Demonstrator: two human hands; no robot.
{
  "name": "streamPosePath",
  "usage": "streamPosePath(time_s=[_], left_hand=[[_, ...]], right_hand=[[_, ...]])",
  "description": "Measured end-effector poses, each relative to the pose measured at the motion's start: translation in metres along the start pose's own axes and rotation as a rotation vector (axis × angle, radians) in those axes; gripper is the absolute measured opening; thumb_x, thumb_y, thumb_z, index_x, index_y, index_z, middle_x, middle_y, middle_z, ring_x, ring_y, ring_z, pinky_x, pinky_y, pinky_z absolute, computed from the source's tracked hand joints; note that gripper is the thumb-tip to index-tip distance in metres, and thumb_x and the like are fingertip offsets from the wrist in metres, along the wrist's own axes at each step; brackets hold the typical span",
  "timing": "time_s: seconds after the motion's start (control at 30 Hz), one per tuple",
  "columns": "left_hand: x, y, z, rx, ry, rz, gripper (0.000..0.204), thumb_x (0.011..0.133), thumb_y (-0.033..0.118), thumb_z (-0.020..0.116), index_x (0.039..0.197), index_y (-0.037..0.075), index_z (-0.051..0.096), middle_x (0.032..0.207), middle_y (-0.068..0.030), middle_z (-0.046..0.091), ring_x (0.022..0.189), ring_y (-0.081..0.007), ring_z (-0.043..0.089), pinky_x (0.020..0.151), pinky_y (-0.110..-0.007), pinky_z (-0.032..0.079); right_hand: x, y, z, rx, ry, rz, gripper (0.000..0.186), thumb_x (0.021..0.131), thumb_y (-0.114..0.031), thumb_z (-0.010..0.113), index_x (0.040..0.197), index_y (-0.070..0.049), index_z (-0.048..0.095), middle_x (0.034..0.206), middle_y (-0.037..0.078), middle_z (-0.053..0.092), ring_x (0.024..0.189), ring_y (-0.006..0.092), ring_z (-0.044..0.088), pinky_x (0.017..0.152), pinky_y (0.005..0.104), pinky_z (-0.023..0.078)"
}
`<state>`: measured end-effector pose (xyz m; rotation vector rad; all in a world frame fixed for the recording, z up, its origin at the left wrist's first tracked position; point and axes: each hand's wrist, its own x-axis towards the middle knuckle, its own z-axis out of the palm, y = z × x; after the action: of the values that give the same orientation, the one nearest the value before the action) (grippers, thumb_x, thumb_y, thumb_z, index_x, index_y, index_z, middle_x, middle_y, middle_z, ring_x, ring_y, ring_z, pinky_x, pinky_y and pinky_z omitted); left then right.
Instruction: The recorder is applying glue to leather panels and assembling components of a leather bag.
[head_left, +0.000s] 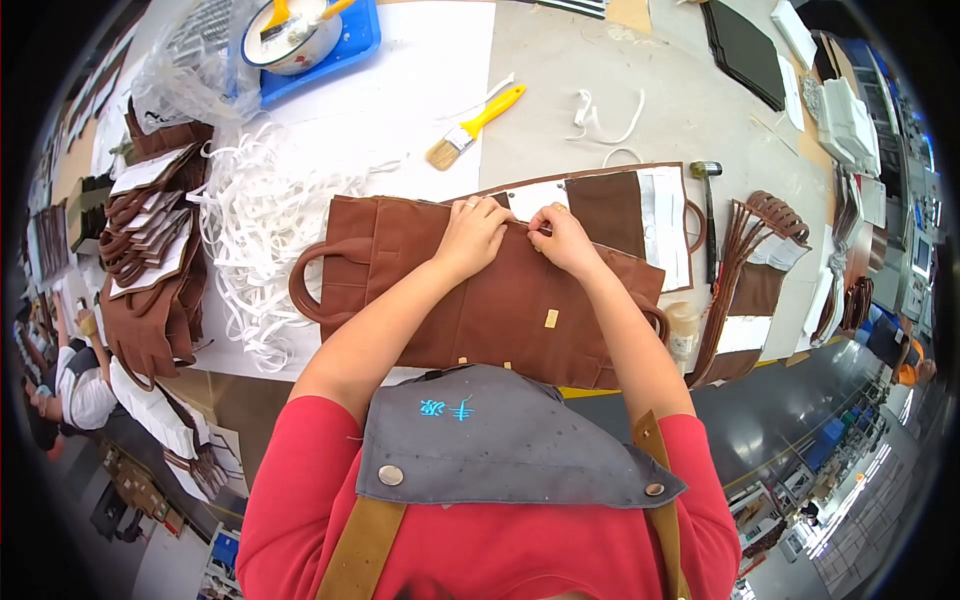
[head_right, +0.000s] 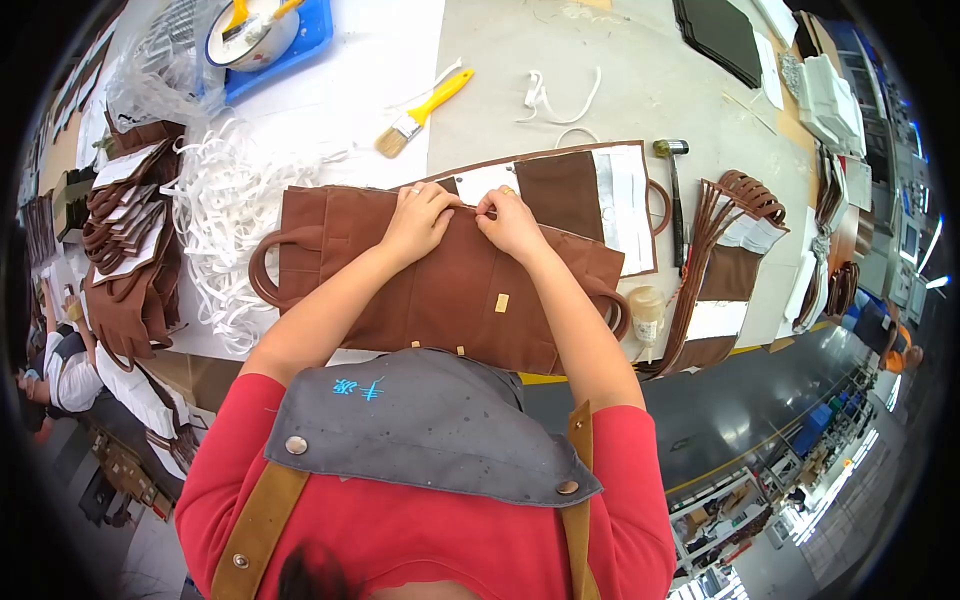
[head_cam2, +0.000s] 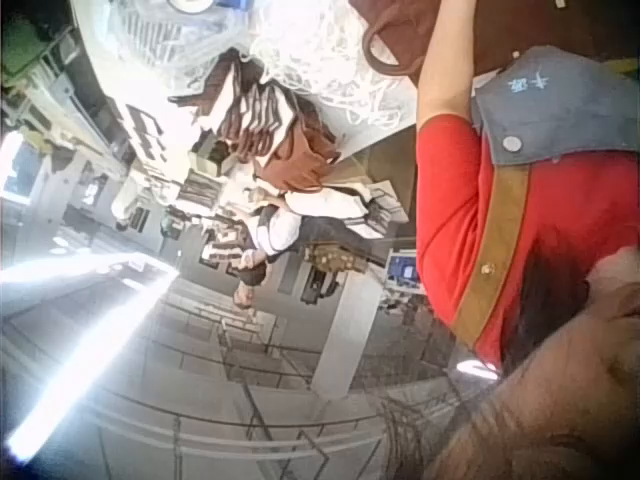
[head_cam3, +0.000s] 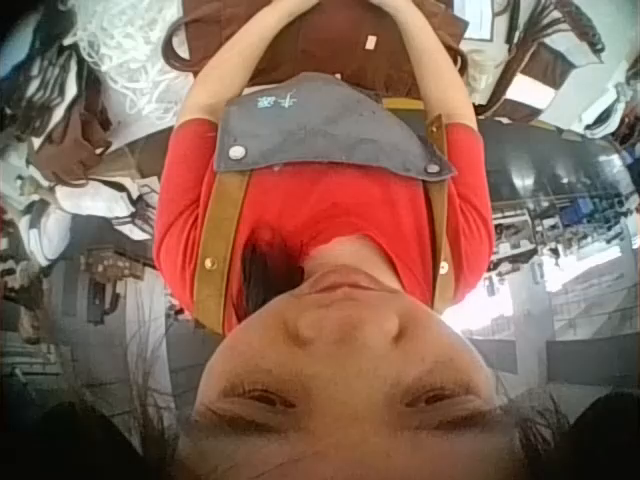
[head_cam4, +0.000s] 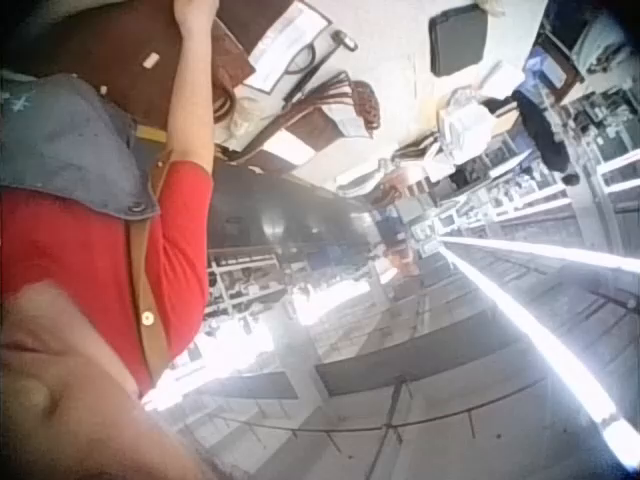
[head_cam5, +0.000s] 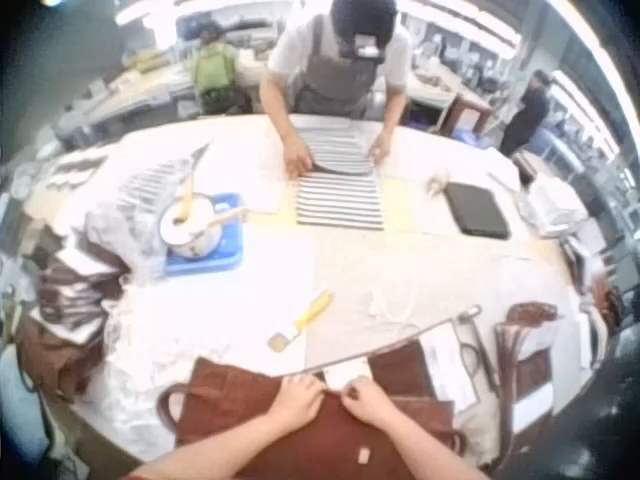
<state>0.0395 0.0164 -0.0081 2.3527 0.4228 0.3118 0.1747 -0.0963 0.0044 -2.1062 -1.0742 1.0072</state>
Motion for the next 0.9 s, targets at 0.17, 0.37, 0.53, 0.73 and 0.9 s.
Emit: streamPosePath(time_s=[0.17,0.37,0.53,0.73,0.9], left_hand=[[0.0,0.003,-0.003,-0.02,0.039,-0.006,0.015,0.071,0.005,0.053,0.085,0.01,0.055,0.082,-0.0023,0.048,0.085,-0.0205,0.045,0.075,-0.033,0.031],[-0.003,0.036,-0.028,0.034,0.227,-0.068,0.012,0.072,0.005,0.054,0.083,0.007,0.053,0.077,-0.0035,0.048,0.076,-0.0175,0.047,0.07,-0.031,0.035],[-0.032,0.067,-0.037,-0.74,-0.027,-0.577,0.008,0.079,0.007,0.05,0.084,0.001,0.047,0.075,-0.0048,0.053,0.066,-0.0096,0.052,0.057,-0.022,0.043],[-0.043,0.094,-0.038,-1.282,-0.061,-0.762,0.01,0.082,0.008,0.048,0.087,0.0,0.045,0.086,-0.0075,0.052,0.08,-0.0139,0.054,0.072,-0.025,0.045],[-0.056,0.104,-0.032,-1.212,-0.075,-0.797,0.014,0.079,0.009,0.052,0.085,-0.001,0.043,0.085,-0.0084,0.052,0.078,-0.0138,0.055,0.071,-0.025,0.046]], right_hand=[[-0.003,-0.015,-0.006,0.048,0.031,0.001,0.011,0.07,-0.01,0.057,0.075,-0.001,0.053,0.077,0.009,0.05,0.07,0.0202,0.053,0.065,0.0295,0.043],[0.001,-0.035,-0.04,0.235,-0.271,0.231,0.014,0.075,-0.014,0.055,0.074,0.0,0.058,0.061,0.004,0.055,0.057,0.0085,0.048,0.055,0.0229,0.041],[0.002,-0.057,-0.066,0.097,-0.502,0.109,0.013,0.076,-0.012,0.055,0.075,0.0,0.057,0.061,-0.002,0.052,0.057,0.0051,0.045,0.053,0.02,0.039],[-0.017,-0.068,-0.065,0.431,-0.835,0.338,0.007,0.075,-0.007,0.053,0.074,-0.001,0.055,0.063,-0.001,0.052,0.057,0.0052,0.047,0.052,0.0175,0.039],[-0.035,-0.062,-0.052,0.512,-0.806,0.357,0.005,0.074,-0.004,0.052,0.076,-0.001,0.054,0.067,0.001,0.054,0.061,0.0063,0.05,0.057,0.018,0.042]])
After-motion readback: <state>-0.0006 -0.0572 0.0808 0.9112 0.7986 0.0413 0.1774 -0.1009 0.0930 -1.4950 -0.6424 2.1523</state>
